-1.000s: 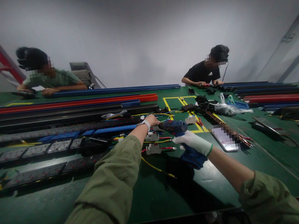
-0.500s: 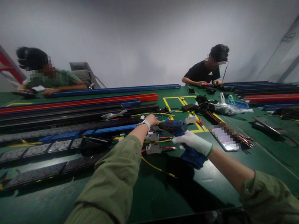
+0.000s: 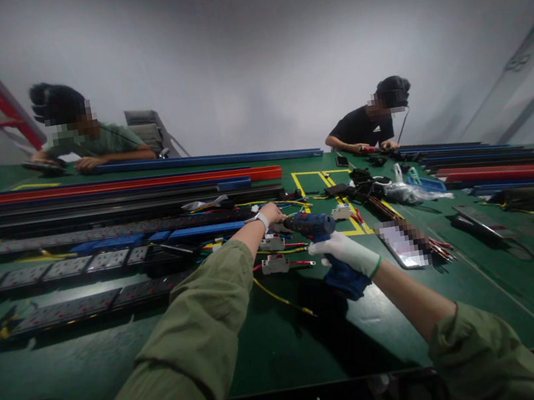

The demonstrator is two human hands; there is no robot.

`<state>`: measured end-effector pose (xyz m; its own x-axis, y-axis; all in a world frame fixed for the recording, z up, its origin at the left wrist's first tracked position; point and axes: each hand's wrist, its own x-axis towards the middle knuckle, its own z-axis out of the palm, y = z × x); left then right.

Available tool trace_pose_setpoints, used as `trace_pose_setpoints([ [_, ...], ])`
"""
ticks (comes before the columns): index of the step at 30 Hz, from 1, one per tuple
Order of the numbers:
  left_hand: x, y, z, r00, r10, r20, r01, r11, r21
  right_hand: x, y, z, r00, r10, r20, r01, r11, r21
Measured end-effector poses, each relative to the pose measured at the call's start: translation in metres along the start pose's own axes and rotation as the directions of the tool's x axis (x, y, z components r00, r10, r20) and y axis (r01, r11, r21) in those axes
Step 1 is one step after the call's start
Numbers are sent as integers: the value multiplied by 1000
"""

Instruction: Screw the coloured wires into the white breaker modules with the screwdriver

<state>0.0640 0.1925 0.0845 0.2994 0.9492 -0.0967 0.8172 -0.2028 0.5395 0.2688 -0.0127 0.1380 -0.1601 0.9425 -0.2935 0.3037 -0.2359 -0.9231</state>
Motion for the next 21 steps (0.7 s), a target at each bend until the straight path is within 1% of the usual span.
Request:
trace_pose_setpoints([
  [3, 2, -1, 1, 1000, -22, 10, 22, 999, 31, 1, 0, -1, 1000, -1, -5, 1, 1000, -17],
  [6, 4, -3, 2, 1000, -21, 14, 20, 999, 39, -1, -1, -1, 1000, -20, -2, 20, 1000, -6],
  [10, 6, -4, 4, 1000, -23, 4, 23, 999, 48, -2, -3, 0, 1000, 5, 0, -5, 1000, 4],
  [17, 8, -6, 6, 1000, -23, 5, 23, 998, 63, 2, -1, -2, 1000, -16, -11, 15, 997, -70],
  [21, 6, -5, 5, 1000, -26, 7, 26, 998, 55, 1, -1, -1, 1000, 3, -5, -3, 1000, -20],
])
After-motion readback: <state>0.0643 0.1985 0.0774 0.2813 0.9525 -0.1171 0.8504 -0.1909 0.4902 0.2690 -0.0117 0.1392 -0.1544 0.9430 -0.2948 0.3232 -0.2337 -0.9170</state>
